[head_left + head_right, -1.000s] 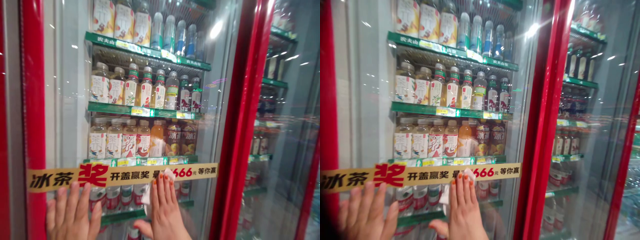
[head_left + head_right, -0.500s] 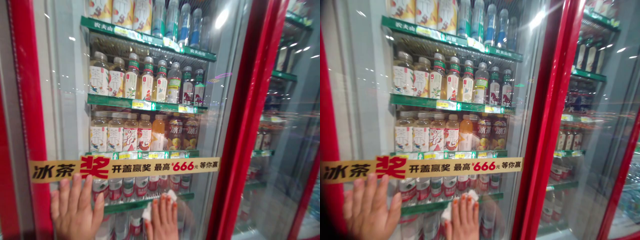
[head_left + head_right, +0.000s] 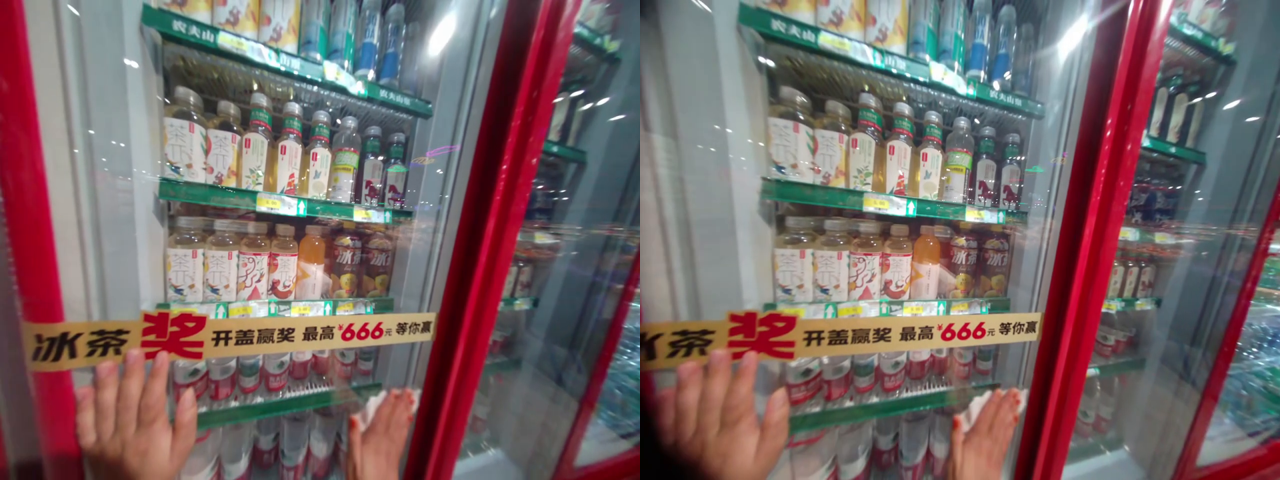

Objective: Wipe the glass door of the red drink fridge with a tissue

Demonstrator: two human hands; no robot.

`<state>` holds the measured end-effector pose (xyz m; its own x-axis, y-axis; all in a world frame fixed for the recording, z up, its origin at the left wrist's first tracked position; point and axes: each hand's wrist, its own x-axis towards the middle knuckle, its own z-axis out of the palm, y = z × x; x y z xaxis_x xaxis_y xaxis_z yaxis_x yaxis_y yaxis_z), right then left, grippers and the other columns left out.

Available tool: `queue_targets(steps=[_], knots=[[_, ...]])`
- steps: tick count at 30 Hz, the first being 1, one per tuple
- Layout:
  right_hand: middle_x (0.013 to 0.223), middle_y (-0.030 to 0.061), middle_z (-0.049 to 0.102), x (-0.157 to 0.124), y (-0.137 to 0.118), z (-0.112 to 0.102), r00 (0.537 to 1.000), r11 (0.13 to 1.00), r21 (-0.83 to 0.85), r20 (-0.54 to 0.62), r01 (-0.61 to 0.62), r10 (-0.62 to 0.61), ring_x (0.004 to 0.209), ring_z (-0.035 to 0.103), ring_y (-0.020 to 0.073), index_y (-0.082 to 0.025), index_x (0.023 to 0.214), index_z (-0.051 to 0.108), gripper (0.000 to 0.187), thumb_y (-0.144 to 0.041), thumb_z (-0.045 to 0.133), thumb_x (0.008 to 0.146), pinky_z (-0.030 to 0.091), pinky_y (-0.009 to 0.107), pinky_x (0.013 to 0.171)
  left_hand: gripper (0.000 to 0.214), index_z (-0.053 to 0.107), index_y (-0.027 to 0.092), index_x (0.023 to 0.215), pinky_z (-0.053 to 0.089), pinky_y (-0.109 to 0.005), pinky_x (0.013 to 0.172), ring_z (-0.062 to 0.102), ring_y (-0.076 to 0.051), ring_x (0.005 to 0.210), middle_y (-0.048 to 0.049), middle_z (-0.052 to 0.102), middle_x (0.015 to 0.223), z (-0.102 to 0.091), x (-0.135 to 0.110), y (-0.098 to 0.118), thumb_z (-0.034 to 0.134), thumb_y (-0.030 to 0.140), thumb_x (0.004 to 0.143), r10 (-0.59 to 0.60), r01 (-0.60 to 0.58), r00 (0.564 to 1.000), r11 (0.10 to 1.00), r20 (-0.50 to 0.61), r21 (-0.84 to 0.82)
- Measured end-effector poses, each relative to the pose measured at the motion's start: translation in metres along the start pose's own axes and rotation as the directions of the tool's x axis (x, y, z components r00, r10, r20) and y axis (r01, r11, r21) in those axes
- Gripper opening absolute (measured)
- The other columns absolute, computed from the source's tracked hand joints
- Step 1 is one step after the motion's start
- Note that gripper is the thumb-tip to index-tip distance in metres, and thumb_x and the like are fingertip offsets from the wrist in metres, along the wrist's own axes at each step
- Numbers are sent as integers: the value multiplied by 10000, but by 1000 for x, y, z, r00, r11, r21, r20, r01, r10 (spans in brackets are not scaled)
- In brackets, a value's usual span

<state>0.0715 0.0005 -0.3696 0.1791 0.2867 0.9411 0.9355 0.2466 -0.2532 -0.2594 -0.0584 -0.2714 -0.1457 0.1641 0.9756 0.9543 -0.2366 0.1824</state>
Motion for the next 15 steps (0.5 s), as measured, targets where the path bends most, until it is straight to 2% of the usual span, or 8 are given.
queue_targets(steps=[2, 4, 6, 8, 9, 10, 12, 15], knots=[[1858, 266, -104, 16, 0, -4, 982, 982, 33, -5, -187, 187, 1734, -29, 497, -98, 1776, -95, 794, -409, 235, 1124, 264, 940, 1233, 878, 236, 470, 1752, 108, -719, 1432, 171, -398, 1748, 94, 181, 1885, -3, 4, 6, 634, 380, 974, 48, -42, 998, 990, -47, 131], [1856, 277, -85, 24, -30, -6, 985, 984, 64, 53, -165, 161, 1724, -28, 522, -87, 1778, -78, 826, -448, 253, 1113, 272, 944, 1223, 902, 211, 423, 1767, 166, -736, 1426, 188, -396, 1746, 40, 178, 1889, -6, 6, 10, 645, 345, 980, 75, -67, 996, 978, -37, 198], [1876, 231, 47, 11, -72, -5, 988, 993, 87, 121, 83, -93, 1736, 21, 486, -90, 1793, 60, 918, -564, 361, 1067, 275, 848, 1306, 916, 205, 393, 1773, 176, -745, 1422, 178, -397, 1748, -4, 179, 1888, -8, 7, 11, 659, 320, 981, 83, -77, 996, 973, -20, 216], [1881, 83, 190, -19, -99, -3, 921, 926, 106, 116, 362, -373, 1756, 96, 369, -186, 1800, 190, 954, -657, 419, 1003, 225, 641, 1421, 926, 213, 356, 1777, 160, -707, 1437, 164, -378, 1753, -39, 185, 1884, -9, 8, 11, 675, 306, 976, 109, -103, 994, 968, -13, 227], [1877, 25, 207, -34, -101, -2, 891, 893, 102, 81, 438, -447, 1759, 109, 319, -223, 1801, 206, 944, -650, 429, 988, 185, 558, 1446, 930, 216, 337, 1779, 149, -676, 1447, 155, -361, 1757, -49, 185, 1883, -9, 8, 11, 680, 301, 973, 127, -121, 992, 966, -12, 229], [1879, 10, 183, -45, -94, -2, 883, 882, 89, 41, 463, -467, 1762, 99, 299, -227, 1803, 191, 933, -607, 437, 988, 140, 538, 1455, 928, 219, 321, 1779, 138, -645, 1455, 150, -342, 1760, -51, 186, 1882, -9, 8, 12, 679, 295, 974, 140, -133, 990, 964, -15, 230], [1890, 94, 50, -45, -62, -2, 929, 927, 56, 0, 370, -370, 1767, 16, 337, -157, 1804, 97, 914, -483, 431, 1018, 95, 690, 1426, 909, 221, 303, 1779, 128, -600, 1462, 147, -308, 1763, -42, 188, 1882, -8, 10, 15, 660, 281, 983, 146, -136, 989, 964, -30, 229], [1863, 229, -134, 10, -19, -9, 996, 996, 60, 56, 71, -74, 1743, -94, 459, -106, 1784, -61, 852, -437, 332, 1105, 209, 936, 1253, 891, 214, 303, 1779, 116, -577, 1462, 136, -279, 1767, -25, 181, 1882, -8, 13, 21, 636, 261, 995, 135, -120, 989, 967, -52, 224]])
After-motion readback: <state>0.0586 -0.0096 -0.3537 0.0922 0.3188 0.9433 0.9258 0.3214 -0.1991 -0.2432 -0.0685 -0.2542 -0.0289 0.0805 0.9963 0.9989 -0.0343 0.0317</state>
